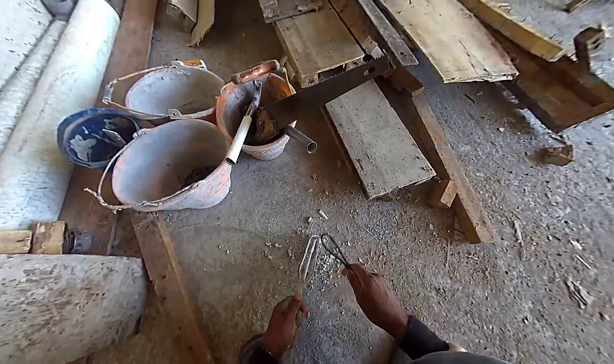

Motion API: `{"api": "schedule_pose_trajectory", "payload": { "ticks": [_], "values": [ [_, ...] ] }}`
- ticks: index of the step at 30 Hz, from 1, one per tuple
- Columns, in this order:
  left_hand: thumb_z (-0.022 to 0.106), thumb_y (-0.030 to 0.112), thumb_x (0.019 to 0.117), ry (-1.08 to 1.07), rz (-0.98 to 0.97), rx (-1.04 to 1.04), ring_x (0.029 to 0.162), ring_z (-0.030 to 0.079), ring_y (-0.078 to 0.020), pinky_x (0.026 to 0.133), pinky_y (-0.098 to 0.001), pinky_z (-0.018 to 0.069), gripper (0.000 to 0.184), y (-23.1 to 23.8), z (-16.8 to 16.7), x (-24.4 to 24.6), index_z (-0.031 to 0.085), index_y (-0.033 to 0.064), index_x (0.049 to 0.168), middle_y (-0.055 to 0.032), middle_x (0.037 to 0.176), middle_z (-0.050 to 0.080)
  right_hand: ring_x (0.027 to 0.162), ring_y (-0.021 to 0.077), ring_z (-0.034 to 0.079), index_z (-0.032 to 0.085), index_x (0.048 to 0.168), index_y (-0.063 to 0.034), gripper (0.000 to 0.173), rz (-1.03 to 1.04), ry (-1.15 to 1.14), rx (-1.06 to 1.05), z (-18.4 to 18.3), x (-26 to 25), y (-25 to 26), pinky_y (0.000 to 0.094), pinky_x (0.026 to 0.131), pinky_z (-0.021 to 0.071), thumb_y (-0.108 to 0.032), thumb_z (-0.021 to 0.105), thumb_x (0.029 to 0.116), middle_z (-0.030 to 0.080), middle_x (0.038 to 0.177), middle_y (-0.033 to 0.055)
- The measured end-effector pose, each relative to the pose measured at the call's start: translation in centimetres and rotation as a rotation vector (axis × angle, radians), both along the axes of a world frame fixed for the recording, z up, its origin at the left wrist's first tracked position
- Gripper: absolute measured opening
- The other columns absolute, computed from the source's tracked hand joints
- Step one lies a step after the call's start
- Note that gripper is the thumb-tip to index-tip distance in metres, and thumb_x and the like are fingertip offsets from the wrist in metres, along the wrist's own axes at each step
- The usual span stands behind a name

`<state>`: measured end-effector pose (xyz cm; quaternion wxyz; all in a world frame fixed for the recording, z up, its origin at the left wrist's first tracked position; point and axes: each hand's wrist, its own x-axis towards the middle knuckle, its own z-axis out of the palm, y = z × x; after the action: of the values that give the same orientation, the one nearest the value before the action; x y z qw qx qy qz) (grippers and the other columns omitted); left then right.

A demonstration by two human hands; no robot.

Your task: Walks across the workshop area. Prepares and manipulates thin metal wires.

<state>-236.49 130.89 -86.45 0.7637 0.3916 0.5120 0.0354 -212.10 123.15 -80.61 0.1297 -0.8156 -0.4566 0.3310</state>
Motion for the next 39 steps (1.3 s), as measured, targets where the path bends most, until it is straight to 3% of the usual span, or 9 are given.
{"api": "schedule_pose_trajectory", "payload": {
  "ticks": [2,7,9,10,12,23,30,35,39],
  "values": [
    [0.042,0.038,0.1108,0.026,0.004,0.083,0.039,0.031,-0.0068,0.037,-0.0226,0.0288,0.040,-0.2,-1.2,0.1,0.060,0.0085,0.091,0.0035,0.057,0.040,0.072,0.0282,0.069,0.067,0.119,-0.0131,0.047,0.012,-0.033,0.029,0.9,0.2,0.3,0.0517,0.068,0.0557,-0.045,0.033,0.1099,0.068,0.077,0.0089],
    [0.045,0.033,0.1082,0.119,0.011,0.308,0.048,0.038,-0.0067,0.047,-0.0246,0.0352,0.037,-1.2,-2.2,0.7,0.059,0.0105,0.083,0.0048,0.062,0.044,0.047,0.0121,0.050,0.066,0.118,-0.0070,0.039,-0.148,-0.059,0.620,4.2,0.3,1.7,0.0348,0.044,0.0461,-0.031,0.036,0.1105,0.050,0.058,-0.0023],
    [0.045,0.035,0.1075,0.192,-0.030,0.393,0.052,0.043,-0.0097,0.053,-0.0297,0.0400,0.040,-1.6,-2.1,1.1,0.061,0.0095,0.082,0.0030,0.064,0.047,0.050,0.0187,0.059,0.065,0.118,-0.0057,0.039,-0.113,0.002,0.406,3.6,-0.3,1.8,0.0422,0.050,0.0537,-0.030,0.036,0.1094,0.058,0.061,0.0034],
    [0.044,0.037,0.1071,0.227,-0.055,0.429,0.054,0.045,-0.0116,0.055,-0.0328,0.0420,0.041,-1.8,-2.0,1.3,0.061,0.0088,0.083,0.0017,0.064,0.048,0.062,0.0258,0.066,0.065,0.121,-0.0073,0.041,-0.053,0.081,0.131,3.5,-0.5,2.1,0.0497,0.064,0.0573,-0.032,0.035,0.1097,0.065,0.071,0.0091],
    [0.044,0.039,0.1071,0.286,-0.103,0.492,0.059,0.051,-0.0159,0.060,-0.0385,0.0455,0.043,-1.9,-1.5,1.8,0.063,0.0064,0.086,-0.0017,0.066,0.051,0.069,0.0254,0.070,0.066,0.118,-0.0091,0.043,0.018,0.254,-0.196,2.2,-0.3,3.0,0.0491,0.073,0.0591,-0.036,0.033,0.1099,0.069,0.079,0.0092],
    [0.043,0.038,0.1090,0.386,-0.158,0.570,0.064,0.058,-0.0228,0.064,-0.0455,0.0493,0.045,-2.4,-0.9,2.2,0.066,0.0024,0.095,-0.0077,0.069,0.057,0.055,0.0156,0.061,0.065,0.115,-0.0101,0.040,-0.152,0.375,-0.177,1.0,-2.3,2.7,0.0372,0.058,0.0558,-0.037,0.036,0.1106,0.060,0.072,0.0030],
    [0.038,0.040,0.1107,0.449,-0.207,0.572,0.066,0.060,-0.0265,0.065,-0.0488,0.0501,0.047,-2.2,-0.4,2.4,0.065,0.0032,0.097,-0.0103,0.069,0.058,0.100,0.0387,0.070,0.062,0.126,-0.0106,0.046,0.117,-0.019,-0.397,3.0,-1.1,4.1,0.0596,0.084,0.0538,-0.040,0.030,0.1107,0.071,0.101,0.0188],
    [0.041,0.041,0.1090,0.423,-0.234,0.667,0.067,0.063,-0.0283,0.066,-0.0505,0.0521,0.049,-2.7,-1.3,2.2,0.067,0.0011,0.097,-0.0122,0.070,0.060,0.107,0.0450,0.067,0.060,0.125,-0.0021,0.043,0.430,-0.230,-0.562,6.0,1.2,6.2,0.0620,0.086,0.0525,-0.030,0.030,0.1115,0.069,0.111,0.0246],
    [0.039,0.043,0.1079,0.399,-0.176,0.686,0.063,0.061,-0.0265,0.062,-0.0495,0.0505,0.053,-2.9,-1.7,2.2,0.067,0.0008,0.092,-0.0104,0.066,0.057,0.101,0.0375,0.067,0.066,0.113,-0.0025,0.042,0.296,0.015,-0.507,6.0,3.1,7.7,0.0593,0.087,0.0514,-0.031,0.035,0.1104,0.069,0.105,0.0208]
  ]
}}
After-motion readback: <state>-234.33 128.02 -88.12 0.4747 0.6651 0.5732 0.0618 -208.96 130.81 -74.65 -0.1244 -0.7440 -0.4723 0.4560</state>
